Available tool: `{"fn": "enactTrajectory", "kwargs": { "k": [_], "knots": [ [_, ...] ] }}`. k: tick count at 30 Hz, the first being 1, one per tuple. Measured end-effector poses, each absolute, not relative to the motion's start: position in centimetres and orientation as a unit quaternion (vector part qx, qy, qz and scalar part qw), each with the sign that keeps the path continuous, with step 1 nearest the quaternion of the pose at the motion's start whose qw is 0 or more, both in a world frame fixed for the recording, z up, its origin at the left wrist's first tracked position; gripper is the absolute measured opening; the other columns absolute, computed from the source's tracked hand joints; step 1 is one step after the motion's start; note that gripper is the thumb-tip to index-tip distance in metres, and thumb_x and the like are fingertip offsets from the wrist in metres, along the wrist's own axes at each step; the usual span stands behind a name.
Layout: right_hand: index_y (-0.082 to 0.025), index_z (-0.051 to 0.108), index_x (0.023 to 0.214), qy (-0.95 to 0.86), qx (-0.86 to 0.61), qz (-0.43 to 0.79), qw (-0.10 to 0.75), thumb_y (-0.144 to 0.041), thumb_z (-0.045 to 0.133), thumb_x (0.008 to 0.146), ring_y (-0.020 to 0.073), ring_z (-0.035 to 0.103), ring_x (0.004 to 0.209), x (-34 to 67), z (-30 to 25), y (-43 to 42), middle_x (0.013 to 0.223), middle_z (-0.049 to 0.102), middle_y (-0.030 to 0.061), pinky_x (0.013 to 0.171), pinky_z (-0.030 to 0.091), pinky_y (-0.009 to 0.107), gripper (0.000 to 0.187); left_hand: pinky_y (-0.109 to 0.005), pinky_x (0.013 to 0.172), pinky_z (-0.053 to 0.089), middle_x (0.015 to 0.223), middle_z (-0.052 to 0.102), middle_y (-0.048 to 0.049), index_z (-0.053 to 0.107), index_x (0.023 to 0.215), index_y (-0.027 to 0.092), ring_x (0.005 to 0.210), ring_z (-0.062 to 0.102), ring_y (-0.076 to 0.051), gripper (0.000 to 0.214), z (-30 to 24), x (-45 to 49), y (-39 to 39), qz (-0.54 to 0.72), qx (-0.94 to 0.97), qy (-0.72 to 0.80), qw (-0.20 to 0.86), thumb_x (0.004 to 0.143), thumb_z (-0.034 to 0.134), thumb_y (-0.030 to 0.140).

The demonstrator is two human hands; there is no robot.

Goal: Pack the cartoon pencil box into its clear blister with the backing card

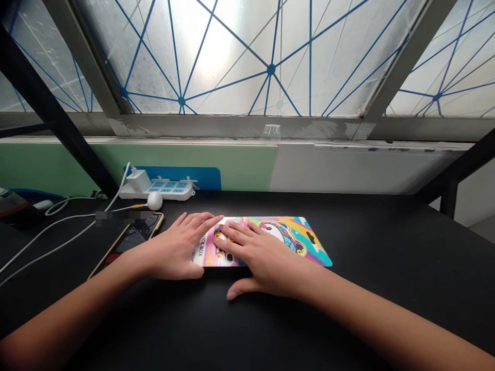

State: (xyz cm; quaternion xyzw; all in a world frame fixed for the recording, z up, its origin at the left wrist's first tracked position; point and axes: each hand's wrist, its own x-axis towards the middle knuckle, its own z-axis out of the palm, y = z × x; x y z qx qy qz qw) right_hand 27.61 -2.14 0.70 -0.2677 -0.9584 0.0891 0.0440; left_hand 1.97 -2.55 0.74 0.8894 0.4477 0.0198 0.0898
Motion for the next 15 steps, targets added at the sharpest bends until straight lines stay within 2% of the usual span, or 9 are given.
{"fn": "enactTrajectory", "kwargs": {
  "k": [5, 8, 11, 13, 15],
  "knots": [
    [-0.039, 0.023, 0.161, -0.941, -0.322, 0.100, 0.013, -0.073, 0.061, 0.085, 0.0372, 0.020, 0.154, 32.7, 1.0, -2.4, 0.168, 0.024, 0.0034, 0.121, 0.026, 0.064, 0.091, -0.066, 0.120, 0.019, 0.160, 0.037, -0.0149, 0.014, 0.163, 0.028, 0.148, 0.032, -0.035, 0.105, 0.5, 2.0, -2.5, 0.018, 0.886, 0.455, 0.084, 0.072, 0.064, 0.043],
    [-0.042, 0.025, 0.160, -0.932, -0.354, 0.080, 0.008, -0.072, 0.061, 0.086, 0.0376, 0.023, 0.153, 35.3, 0.6, -2.7, 0.168, 0.025, 0.0029, 0.119, 0.029, 0.066, 0.088, -0.068, 0.119, 0.017, 0.161, 0.036, -0.0154, 0.017, 0.163, 0.031, 0.149, 0.032, -0.036, 0.101, 0.6, 2.0, -2.6, 0.013, 0.886, 0.457, 0.073, 0.073, 0.064, 0.044],
    [-0.037, 0.037, 0.157, -0.928, -0.368, 0.050, 0.034, -0.072, 0.063, 0.085, 0.0393, 0.028, 0.151, 35.5, -0.2, -3.1, 0.166, 0.033, 0.0072, 0.116, 0.034, 0.067, 0.084, -0.069, 0.120, 0.011, 0.165, 0.029, -0.0186, 0.025, 0.161, 0.026, 0.153, 0.026, -0.038, 0.094, 0.7, 2.3, -3.0, 0.002, 0.893, 0.448, 0.038, 0.077, 0.062, 0.044],
    [-0.028, 0.049, 0.150, -0.926, -0.371, 0.024, 0.065, -0.069, 0.065, 0.085, 0.0397, 0.032, 0.150, 34.4, -0.8, -3.4, 0.163, 0.039, 0.0128, 0.115, 0.036, 0.066, 0.078, -0.063, 0.123, 0.010, 0.168, 0.023, -0.0203, 0.027, 0.161, 0.018, 0.156, 0.018, -0.037, 0.090, 0.5, 2.8, -3.5, 0.003, 0.904, 0.428, 0.020, 0.080, 0.060, 0.042],
    [-0.020, 0.056, 0.141, -0.923, -0.372, -0.006, 0.093, -0.061, 0.067, 0.088, 0.0396, 0.034, 0.149, 32.7, -1.3, -3.7, 0.159, 0.043, 0.0183, 0.116, 0.037, 0.065, 0.068, -0.057, 0.125, 0.014, 0.169, 0.020, -0.0214, 0.027, 0.160, 0.012, 0.157, 0.014, -0.035, 0.086, 0.2, 3.6, -4.0, 0.013, 0.910, 0.413, 0.015, 0.085, 0.057, 0.039]
  ]
}}
